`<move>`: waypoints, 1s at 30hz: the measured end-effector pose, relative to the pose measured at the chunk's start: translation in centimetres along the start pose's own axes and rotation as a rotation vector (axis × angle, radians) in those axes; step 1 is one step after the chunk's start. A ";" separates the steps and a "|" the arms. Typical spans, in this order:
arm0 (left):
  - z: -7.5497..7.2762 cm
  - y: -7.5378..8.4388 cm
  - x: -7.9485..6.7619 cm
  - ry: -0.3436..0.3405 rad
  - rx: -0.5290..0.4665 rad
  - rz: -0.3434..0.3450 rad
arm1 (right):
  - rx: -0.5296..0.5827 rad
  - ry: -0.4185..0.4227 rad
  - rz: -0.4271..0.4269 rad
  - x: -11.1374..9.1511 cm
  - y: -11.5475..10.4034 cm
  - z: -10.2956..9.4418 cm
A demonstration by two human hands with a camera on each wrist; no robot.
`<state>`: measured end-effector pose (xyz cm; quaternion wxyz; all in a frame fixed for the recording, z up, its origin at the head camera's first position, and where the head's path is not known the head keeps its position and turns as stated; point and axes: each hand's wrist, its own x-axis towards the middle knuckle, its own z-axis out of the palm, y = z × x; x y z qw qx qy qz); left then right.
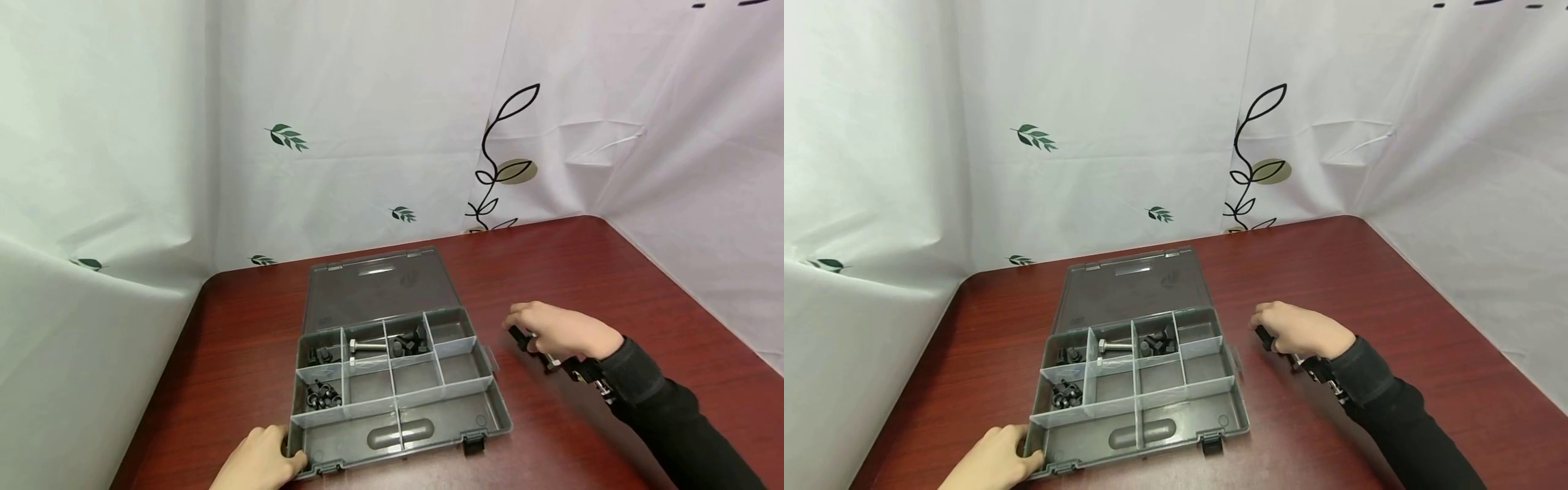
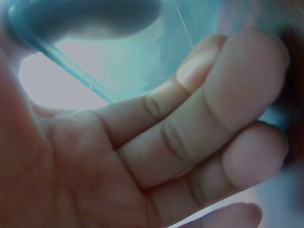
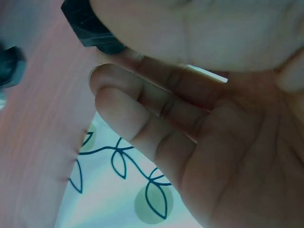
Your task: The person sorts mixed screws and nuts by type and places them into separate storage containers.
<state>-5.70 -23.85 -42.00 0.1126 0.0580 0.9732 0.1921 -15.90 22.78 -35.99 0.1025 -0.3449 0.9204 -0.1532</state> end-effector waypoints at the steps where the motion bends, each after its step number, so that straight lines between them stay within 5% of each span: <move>1: 0.0 0.0 0.0 -0.001 0.001 -0.001 | 0.002 0.002 -0.009 0.2 -0.1 -0.1; 30: -0.1 -0.1 -0.1 -0.009 -0.015 -0.001 | -0.031 0.030 -0.141 5.4 -3.3 -0.9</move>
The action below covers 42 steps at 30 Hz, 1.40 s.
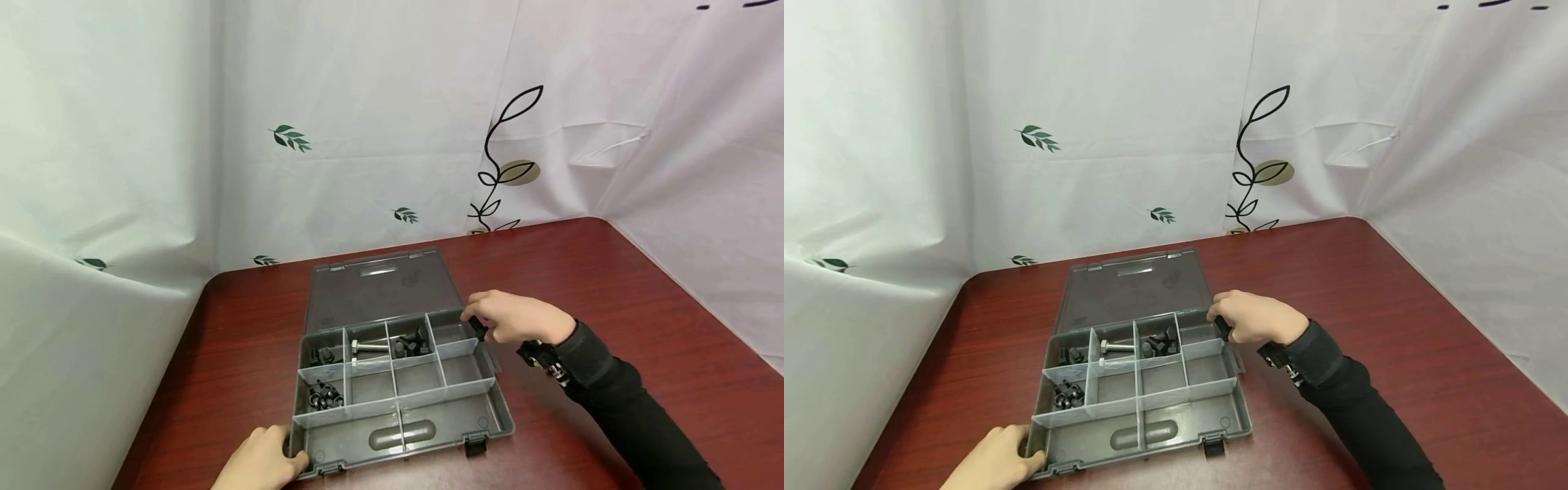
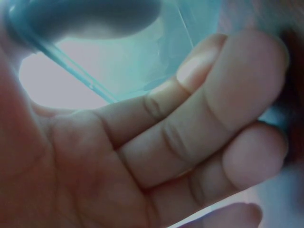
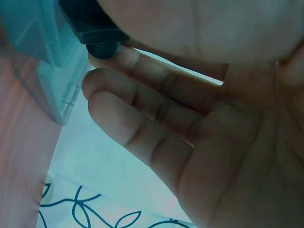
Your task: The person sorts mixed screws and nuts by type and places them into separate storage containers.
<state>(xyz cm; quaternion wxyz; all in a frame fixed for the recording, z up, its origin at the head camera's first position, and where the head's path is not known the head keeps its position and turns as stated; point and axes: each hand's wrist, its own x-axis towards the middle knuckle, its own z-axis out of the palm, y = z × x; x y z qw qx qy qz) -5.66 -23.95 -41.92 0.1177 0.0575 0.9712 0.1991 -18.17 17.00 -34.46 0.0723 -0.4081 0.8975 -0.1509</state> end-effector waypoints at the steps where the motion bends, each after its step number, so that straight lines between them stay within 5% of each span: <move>1: 0.0 0.0 0.0 0.003 -0.001 0.004 | -0.001 0.000 -0.006 0.2 -0.1 0.0; 32: 0.2 0.2 0.2 -0.009 0.040 -0.050 | -0.044 -0.062 -0.030 4.6 -2.7 0.1; 42: 0.1 -0.1 0.1 0.007 0.014 -0.017 | -0.023 -0.085 -0.048 5.9 -3.1 0.7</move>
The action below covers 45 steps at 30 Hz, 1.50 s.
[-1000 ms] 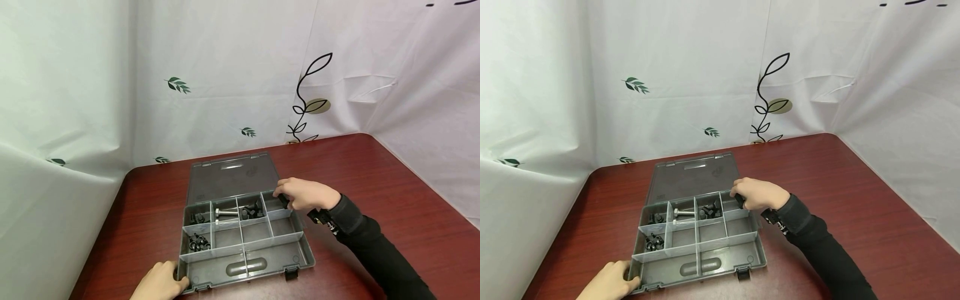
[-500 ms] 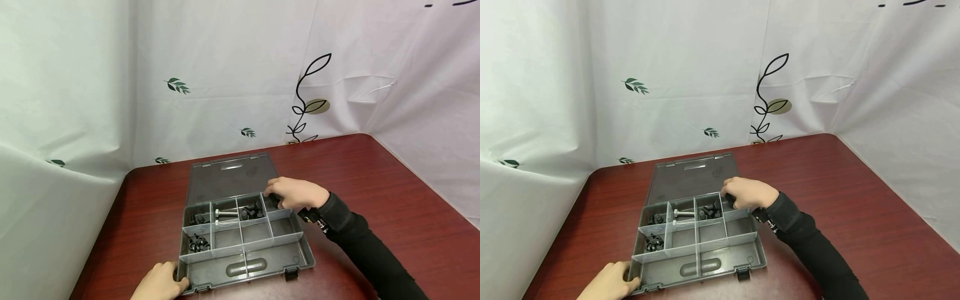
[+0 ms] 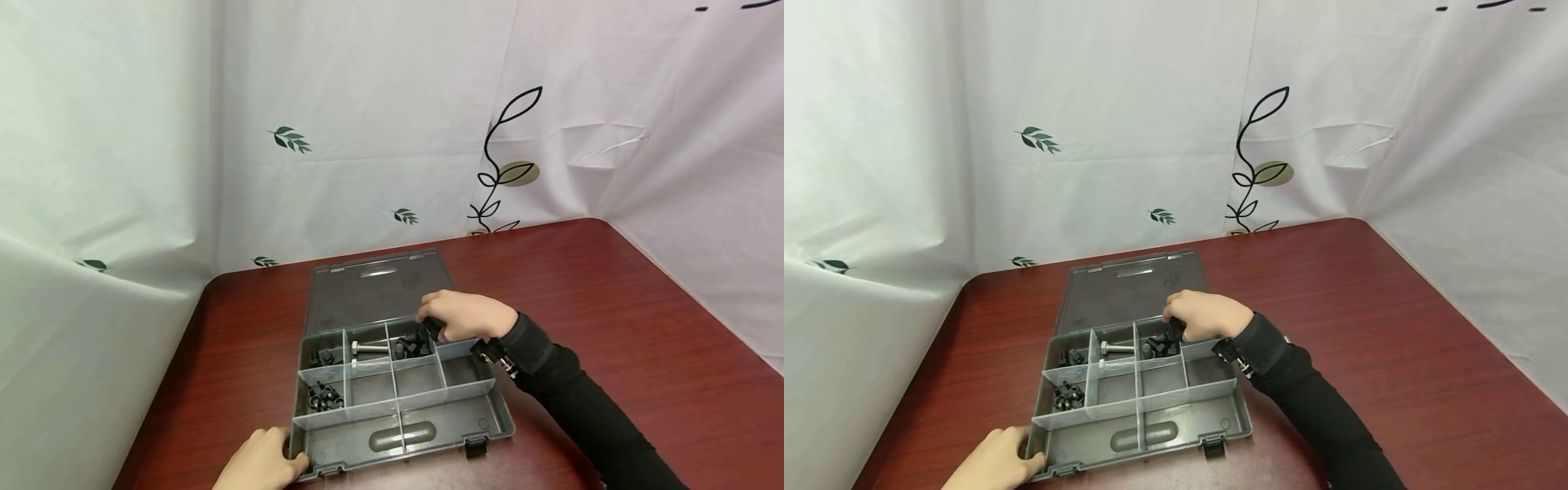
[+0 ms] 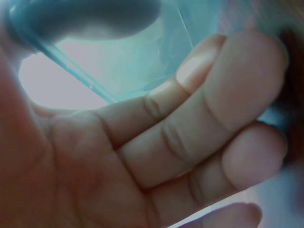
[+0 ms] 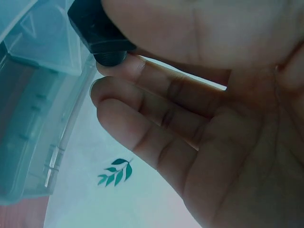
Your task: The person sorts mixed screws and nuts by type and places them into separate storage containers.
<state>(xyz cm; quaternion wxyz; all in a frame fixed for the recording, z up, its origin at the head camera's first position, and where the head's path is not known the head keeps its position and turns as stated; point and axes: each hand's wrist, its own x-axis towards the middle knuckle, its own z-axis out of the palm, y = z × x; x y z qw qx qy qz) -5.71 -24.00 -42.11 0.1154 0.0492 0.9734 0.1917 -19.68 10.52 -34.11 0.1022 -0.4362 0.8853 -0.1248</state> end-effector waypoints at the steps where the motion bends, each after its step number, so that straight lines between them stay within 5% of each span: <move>1: 0.0 0.0 0.0 0.002 -0.002 0.006 | -0.002 -0.004 -0.006 0.1 0.0 0.0; 25: -0.1 -0.1 -0.2 0.008 -0.017 0.038 | 0.005 -0.056 -0.041 2.6 -1.4 0.0; 45: -0.1 -0.1 -0.2 0.000 -0.012 0.021 | -0.011 -0.020 0.003 2.1 -1.0 -0.3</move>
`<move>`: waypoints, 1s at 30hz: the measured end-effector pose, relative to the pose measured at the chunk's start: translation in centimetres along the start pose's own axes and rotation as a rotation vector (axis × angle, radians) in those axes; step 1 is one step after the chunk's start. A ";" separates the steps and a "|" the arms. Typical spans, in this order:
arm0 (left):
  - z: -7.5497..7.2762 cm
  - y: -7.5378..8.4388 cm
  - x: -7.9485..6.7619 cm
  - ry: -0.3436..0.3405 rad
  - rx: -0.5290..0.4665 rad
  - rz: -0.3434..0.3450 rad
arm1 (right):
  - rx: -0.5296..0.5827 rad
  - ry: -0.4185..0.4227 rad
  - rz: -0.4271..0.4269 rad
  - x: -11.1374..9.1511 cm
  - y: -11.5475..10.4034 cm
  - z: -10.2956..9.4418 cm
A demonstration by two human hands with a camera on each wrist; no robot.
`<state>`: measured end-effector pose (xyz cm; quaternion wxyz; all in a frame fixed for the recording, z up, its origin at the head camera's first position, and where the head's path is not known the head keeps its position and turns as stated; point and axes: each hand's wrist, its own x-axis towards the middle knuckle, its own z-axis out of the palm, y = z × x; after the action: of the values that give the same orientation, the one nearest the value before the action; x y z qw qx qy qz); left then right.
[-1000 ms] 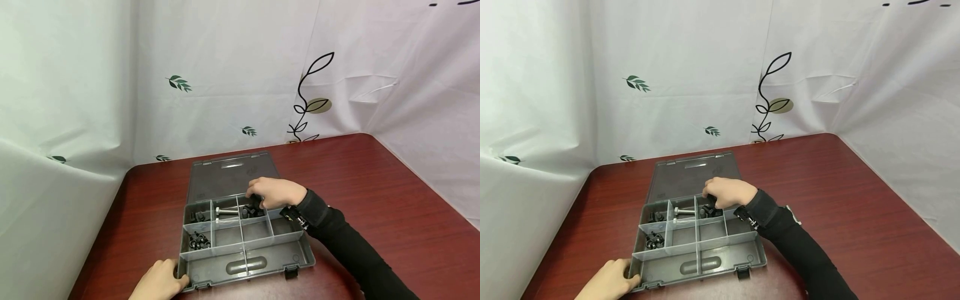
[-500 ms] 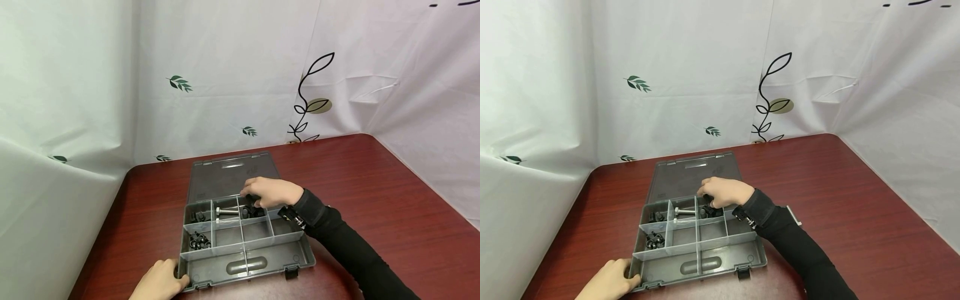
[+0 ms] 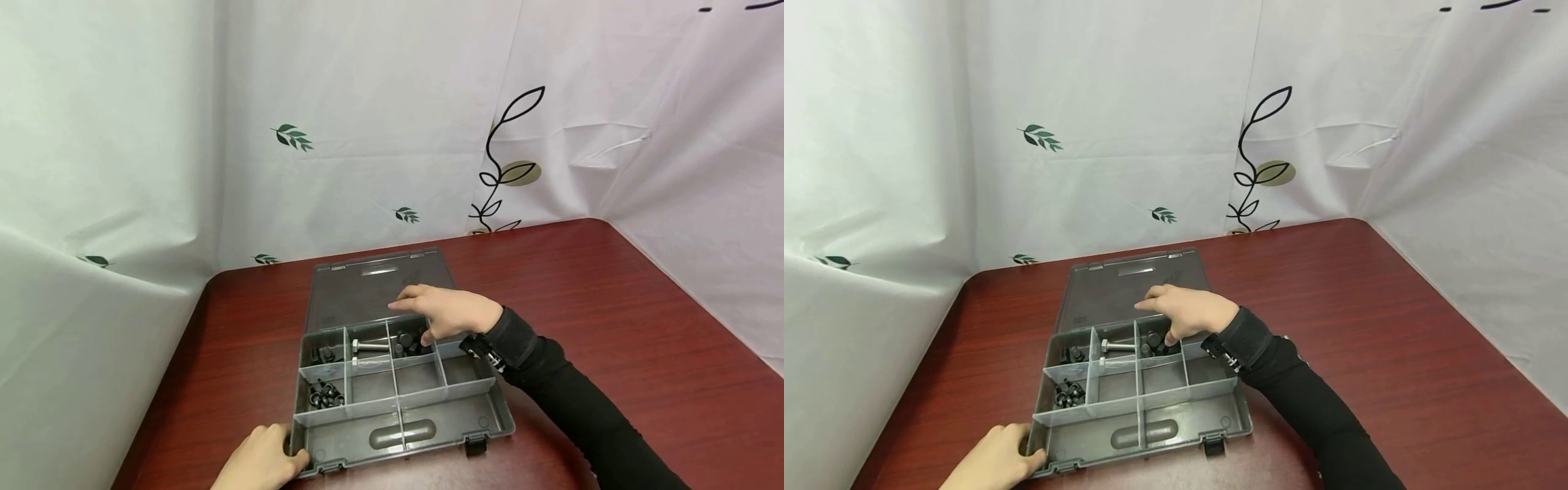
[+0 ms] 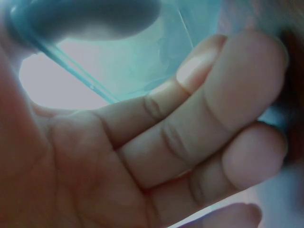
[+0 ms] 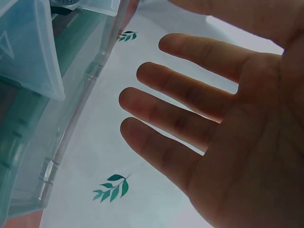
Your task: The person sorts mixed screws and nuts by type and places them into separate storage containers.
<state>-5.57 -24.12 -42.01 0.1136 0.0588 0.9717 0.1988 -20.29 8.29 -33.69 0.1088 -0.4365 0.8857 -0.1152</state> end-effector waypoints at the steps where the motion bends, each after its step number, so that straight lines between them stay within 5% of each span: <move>1: 0.0 0.0 0.0 -0.004 0.000 -0.002 | 0.002 0.000 0.006 -0.1 0.1 0.0; 30: 0.1 0.1 0.3 -0.031 0.022 -0.059 | 0.022 0.022 0.106 -3.6 2.8 -0.8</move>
<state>-5.88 -23.94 -42.12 0.1336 0.0346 0.9732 0.1839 -20.47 12.88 -33.47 0.1098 -0.3865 0.9073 -0.1237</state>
